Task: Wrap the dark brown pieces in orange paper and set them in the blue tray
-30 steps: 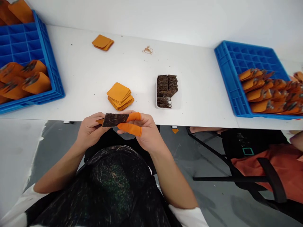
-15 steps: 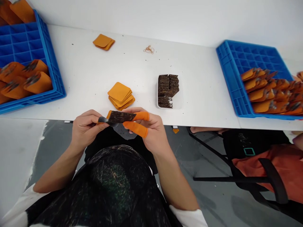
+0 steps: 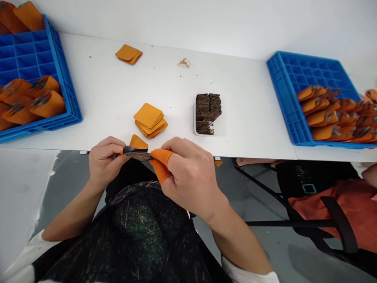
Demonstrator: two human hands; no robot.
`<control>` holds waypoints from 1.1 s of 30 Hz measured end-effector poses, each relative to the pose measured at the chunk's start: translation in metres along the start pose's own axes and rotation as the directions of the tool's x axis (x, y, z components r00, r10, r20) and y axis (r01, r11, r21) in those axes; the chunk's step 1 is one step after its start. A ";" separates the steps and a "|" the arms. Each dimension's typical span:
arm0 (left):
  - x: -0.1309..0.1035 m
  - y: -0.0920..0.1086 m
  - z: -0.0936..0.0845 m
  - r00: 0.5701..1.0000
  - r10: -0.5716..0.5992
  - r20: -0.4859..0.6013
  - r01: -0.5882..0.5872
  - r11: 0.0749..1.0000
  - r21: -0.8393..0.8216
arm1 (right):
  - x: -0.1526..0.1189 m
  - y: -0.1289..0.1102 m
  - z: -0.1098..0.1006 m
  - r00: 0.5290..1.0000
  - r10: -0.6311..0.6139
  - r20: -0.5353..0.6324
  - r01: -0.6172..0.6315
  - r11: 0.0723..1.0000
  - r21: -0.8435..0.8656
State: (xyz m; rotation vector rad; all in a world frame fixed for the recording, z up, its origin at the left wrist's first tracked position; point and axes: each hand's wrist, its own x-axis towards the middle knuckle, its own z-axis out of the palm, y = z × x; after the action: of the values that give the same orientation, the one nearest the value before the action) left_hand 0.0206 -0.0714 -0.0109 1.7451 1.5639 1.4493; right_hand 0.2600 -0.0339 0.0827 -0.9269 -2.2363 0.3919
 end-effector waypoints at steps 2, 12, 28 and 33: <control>-0.001 0.000 0.000 1.000 0.014 -0.005 -0.014 1.000 0.023 | 0.002 -0.001 0.000 0.998 -0.042 0.037 0.047 0.990 -0.136; -0.002 -0.006 -0.001 0.998 0.057 -0.002 -0.057 0.997 0.044 | 0.014 -0.001 -0.009 0.986 -0.009 0.167 0.046 0.973 -0.225; -0.002 -0.012 0.001 0.986 0.162 0.029 -0.163 0.984 0.065 | 0.019 0.002 -0.013 0.962 0.076 0.263 -0.017 0.975 -0.220; -0.003 -0.015 0.004 0.971 0.236 0.046 -0.240 0.962 0.133 | 0.020 -0.003 -0.009 0.963 0.002 0.269 0.118 0.895 -0.431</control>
State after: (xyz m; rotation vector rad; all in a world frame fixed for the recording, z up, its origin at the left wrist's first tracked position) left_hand 0.0169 -0.0679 -0.0255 2.0866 1.5130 1.4443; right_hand 0.2538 -0.0217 0.1003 -1.0837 -2.6564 -0.0389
